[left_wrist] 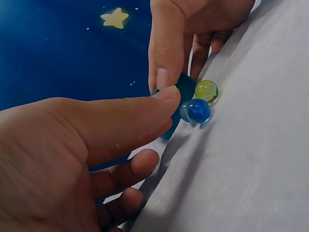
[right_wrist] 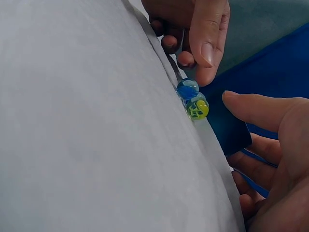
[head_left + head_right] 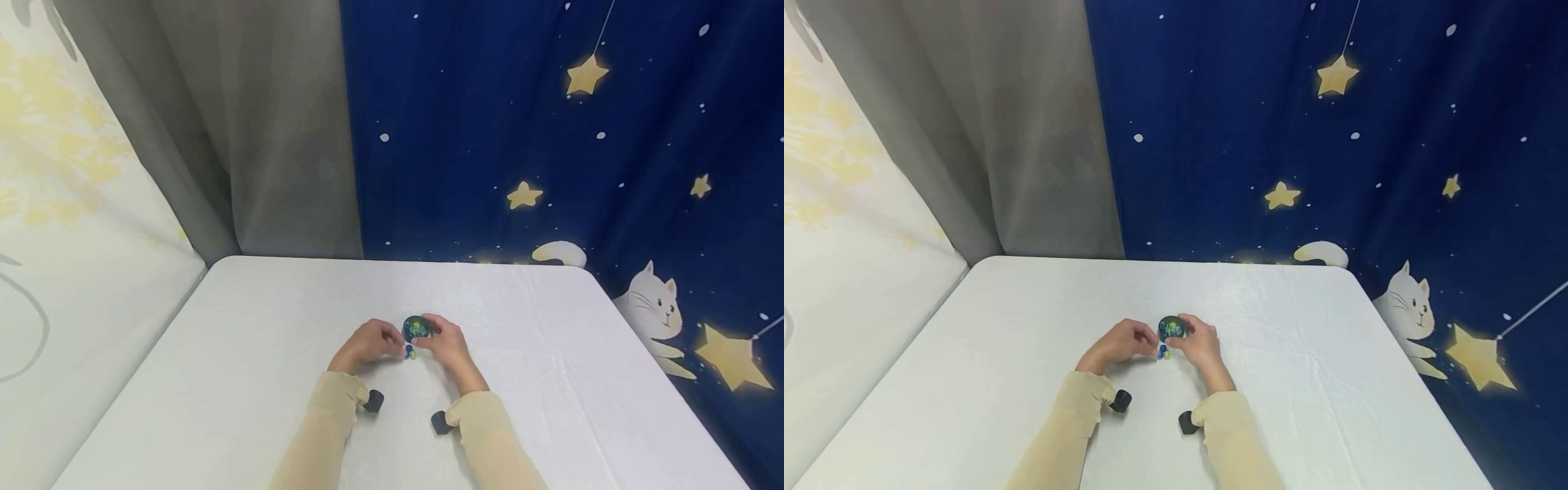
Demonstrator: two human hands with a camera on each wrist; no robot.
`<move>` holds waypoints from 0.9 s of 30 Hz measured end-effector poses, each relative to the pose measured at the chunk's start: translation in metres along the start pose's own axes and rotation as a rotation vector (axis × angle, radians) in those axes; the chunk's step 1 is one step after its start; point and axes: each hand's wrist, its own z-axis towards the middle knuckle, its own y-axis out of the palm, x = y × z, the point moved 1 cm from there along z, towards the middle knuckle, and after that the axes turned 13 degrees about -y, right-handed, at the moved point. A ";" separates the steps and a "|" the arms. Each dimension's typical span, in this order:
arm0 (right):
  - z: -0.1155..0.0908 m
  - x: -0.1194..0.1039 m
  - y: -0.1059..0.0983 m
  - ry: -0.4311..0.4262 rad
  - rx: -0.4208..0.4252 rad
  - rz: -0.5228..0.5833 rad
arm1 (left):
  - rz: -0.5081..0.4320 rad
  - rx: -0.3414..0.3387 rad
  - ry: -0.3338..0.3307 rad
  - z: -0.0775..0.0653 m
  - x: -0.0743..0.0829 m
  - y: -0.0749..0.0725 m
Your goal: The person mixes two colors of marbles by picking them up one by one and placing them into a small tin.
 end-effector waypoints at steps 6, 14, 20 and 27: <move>0.001 0.000 0.001 0.002 0.000 -0.008 | 0.059 0.007 -0.007 0.002 -0.001 0.002; 0.001 0.000 0.001 -0.009 0.005 -0.008 | 0.130 0.039 -0.003 0.003 -0.001 0.005; 0.001 -0.002 0.002 -0.024 0.012 -0.002 | 0.193 0.077 0.050 0.002 0.002 0.006; 0.002 -0.002 0.002 -0.021 0.012 -0.003 | 0.248 0.119 0.017 0.003 0.003 0.010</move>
